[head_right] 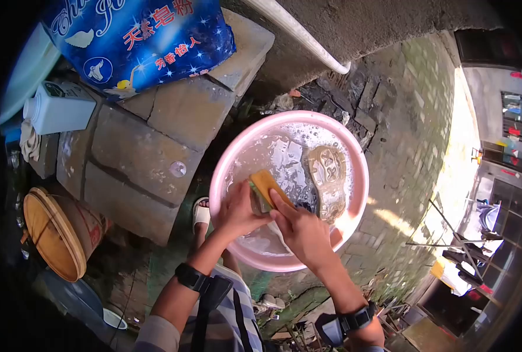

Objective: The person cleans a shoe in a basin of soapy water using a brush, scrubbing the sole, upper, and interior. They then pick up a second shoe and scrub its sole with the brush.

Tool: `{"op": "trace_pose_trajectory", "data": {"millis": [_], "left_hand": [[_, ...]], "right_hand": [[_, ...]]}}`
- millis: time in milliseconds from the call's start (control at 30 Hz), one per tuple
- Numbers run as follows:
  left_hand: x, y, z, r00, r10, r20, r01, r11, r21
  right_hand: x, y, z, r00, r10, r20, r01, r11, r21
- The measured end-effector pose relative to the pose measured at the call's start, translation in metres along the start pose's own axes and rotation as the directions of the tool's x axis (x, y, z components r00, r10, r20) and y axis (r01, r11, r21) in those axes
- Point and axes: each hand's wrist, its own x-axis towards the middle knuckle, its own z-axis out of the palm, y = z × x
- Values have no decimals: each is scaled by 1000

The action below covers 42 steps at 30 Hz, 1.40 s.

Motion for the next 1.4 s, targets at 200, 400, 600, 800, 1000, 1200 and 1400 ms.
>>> {"op": "trace_pose_trajectory", "data": {"millis": [200, 400, 600, 800, 1000, 1200, 1400], "left_hand": [[-7, 2, 13, 962, 255, -95, -238, 958, 160], [-18, 9, -6, 970, 234, -66, -233, 972, 16], [-24, 7, -7, 961, 275, -14, -276, 960, -53], [-20, -4, 4, 976, 209, 68, -194, 963, -185], [-8, 12, 21, 979, 197, 56, -176, 948, -266], [-15, 0, 22, 995, 89, 50, -81, 987, -141], [-8, 3, 12, 979, -173, 106, 191, 964, -186]], "right_hand": [[4, -11, -20, 994, 31, 106, -24, 998, -63], [101, 32, 26, 975, -36, 217, 34, 999, 13], [93, 77, 32, 954, -12, 299, -36, 988, 153], [-7, 56, 7, 999, 37, -18, -22, 853, 522], [-20, 21, 5, 994, 47, -103, -43, 998, 34], [82, 25, 21, 999, 46, -15, -46, 999, 6], [79, 64, 44, 986, 164, -17, -154, 954, 258]]}}
